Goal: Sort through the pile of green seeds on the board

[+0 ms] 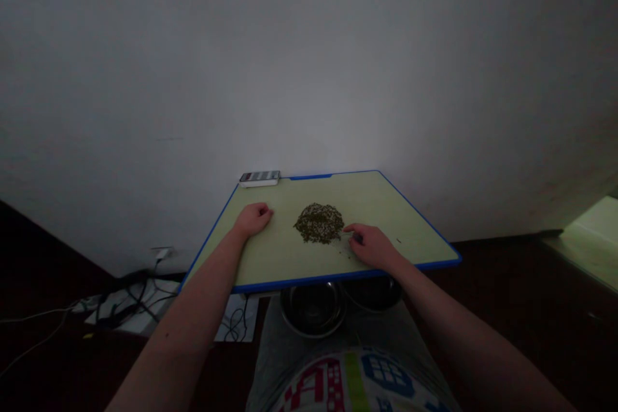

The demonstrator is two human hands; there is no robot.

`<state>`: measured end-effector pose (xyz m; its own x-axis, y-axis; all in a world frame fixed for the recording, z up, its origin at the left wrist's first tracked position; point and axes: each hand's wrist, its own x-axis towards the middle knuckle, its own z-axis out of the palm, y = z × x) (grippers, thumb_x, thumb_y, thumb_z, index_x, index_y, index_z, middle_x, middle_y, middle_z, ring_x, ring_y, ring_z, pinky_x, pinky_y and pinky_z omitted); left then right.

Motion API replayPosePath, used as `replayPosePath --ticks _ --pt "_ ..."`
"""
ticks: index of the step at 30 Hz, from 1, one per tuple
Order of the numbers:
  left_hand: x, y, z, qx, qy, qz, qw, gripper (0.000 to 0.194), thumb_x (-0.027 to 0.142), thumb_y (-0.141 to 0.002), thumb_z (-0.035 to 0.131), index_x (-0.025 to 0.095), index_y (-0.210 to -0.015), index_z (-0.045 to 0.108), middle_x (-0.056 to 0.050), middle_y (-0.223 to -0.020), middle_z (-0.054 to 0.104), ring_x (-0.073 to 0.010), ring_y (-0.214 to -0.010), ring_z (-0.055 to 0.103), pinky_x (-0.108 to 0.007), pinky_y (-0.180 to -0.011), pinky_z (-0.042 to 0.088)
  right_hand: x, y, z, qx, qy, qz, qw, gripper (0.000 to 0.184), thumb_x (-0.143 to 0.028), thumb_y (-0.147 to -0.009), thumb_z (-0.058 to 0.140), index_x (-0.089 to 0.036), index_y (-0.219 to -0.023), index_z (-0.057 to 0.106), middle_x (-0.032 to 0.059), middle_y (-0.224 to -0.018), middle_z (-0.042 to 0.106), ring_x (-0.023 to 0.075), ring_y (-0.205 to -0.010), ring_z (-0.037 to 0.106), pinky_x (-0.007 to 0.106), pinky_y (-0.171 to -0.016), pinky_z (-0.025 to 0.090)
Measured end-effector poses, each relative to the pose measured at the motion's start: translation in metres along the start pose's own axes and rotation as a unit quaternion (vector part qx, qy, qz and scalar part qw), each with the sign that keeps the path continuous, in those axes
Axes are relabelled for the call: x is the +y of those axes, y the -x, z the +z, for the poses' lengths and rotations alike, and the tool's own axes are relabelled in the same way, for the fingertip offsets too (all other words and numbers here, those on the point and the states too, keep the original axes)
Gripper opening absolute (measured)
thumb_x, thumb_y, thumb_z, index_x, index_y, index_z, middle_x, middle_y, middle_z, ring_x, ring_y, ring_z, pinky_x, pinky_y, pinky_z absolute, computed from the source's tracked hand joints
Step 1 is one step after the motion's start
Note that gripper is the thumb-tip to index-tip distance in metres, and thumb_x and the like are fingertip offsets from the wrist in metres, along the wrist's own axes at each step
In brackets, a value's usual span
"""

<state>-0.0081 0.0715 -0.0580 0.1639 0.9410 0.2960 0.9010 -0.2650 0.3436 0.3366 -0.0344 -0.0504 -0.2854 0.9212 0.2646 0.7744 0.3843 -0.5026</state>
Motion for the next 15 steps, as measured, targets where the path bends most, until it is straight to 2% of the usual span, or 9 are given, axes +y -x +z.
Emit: replayPosePath --ticks 8,15 --pt "0.001 -0.001 0.0 -0.001 -0.006 -0.006 1.0 0.031 0.042 -0.077 0.044 0.018 -0.062 0.056 -0.001 -0.057 0.055 -0.0142 -0.055 0.047 -0.027 -0.053 0.031 0.015 0.005 -0.01 0.016 0.015 0.039 0.999 0.032 -0.019 -0.077 0.048 -0.016 -0.104 0.064 0.0027 -0.068 0.065 0.0136 -0.059 0.054 0.024 -0.057 0.034" --pt "0.0 0.0 0.001 0.002 -0.006 -0.003 1.0 0.032 0.044 -0.077 0.043 0.018 -0.063 0.056 -0.002 -0.059 0.056 -0.0148 -0.057 0.049 -0.027 -0.055 0.032 0.024 0.004 -0.013 0.019 0.015 0.044 0.999 0.033 -0.018 -0.075 0.048 -0.015 -0.104 0.065 0.003 -0.068 0.065 0.0137 -0.06 0.054 0.024 -0.058 0.035"
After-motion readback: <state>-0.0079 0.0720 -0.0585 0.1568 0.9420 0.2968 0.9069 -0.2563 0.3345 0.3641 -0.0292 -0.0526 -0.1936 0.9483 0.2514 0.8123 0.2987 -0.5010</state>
